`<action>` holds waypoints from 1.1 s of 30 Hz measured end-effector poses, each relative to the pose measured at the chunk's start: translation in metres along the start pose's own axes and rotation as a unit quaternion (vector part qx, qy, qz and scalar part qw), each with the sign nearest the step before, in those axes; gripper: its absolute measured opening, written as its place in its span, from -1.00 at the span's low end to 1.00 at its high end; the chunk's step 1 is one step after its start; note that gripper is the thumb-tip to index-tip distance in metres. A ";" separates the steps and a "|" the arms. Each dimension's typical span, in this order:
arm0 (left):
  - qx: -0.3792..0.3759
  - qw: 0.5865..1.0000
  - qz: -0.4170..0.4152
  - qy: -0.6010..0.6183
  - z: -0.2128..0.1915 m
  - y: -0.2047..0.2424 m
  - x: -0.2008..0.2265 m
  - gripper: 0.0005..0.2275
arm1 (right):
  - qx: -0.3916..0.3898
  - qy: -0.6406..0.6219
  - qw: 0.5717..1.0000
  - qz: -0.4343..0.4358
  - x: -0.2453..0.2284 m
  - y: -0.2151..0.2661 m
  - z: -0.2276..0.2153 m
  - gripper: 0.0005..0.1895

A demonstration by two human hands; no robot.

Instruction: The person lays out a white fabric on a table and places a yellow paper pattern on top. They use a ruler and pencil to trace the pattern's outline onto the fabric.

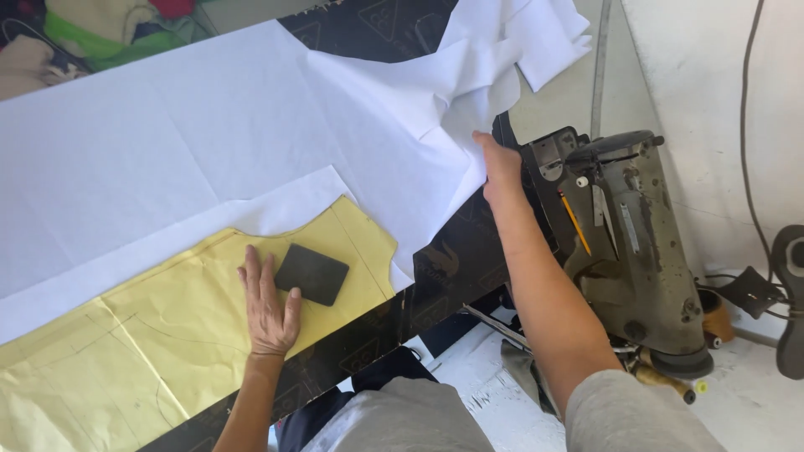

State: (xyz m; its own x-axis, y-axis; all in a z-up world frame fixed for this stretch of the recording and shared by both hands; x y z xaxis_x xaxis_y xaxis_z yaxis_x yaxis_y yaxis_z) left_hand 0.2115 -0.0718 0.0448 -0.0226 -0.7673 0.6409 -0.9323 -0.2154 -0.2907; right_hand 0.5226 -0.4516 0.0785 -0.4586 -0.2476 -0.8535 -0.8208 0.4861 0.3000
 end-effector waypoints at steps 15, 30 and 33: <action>0.002 1.000 -0.002 0.006 -0.014 -0.023 0.030 -0.41 | -0.266 0.164 0.755 -0.576 -0.209 -0.013 0.214 -0.74; -0.013 1.000 -0.009 -0.026 -0.022 -0.019 0.026 -0.43 | -0.069 0.487 0.768 -0.410 -0.126 -0.096 0.182 -0.56; -0.020 1.000 -0.003 -0.016 -0.014 -0.023 0.020 -0.44 | -0.075 0.365 0.715 -0.592 -0.125 -0.045 0.158 -0.86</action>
State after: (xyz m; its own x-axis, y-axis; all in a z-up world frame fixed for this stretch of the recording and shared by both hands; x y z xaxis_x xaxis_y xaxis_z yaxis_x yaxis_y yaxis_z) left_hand 0.2274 -0.0740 0.0741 -0.0068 -0.7848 0.6198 -0.9460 -0.1959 -0.2584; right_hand 0.6703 -0.3096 0.1040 0.5762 -0.8094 -0.1133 -0.7833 -0.5072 -0.3594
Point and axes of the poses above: each hand's wrist, its own y-axis away from the middle knuckle, its own z-axis out of the palm, x = y × z, the point moved 8 cm from there along -y, towards the middle knuckle, and after that the axes turned 6 degrees about z, right-handed, at the moved point
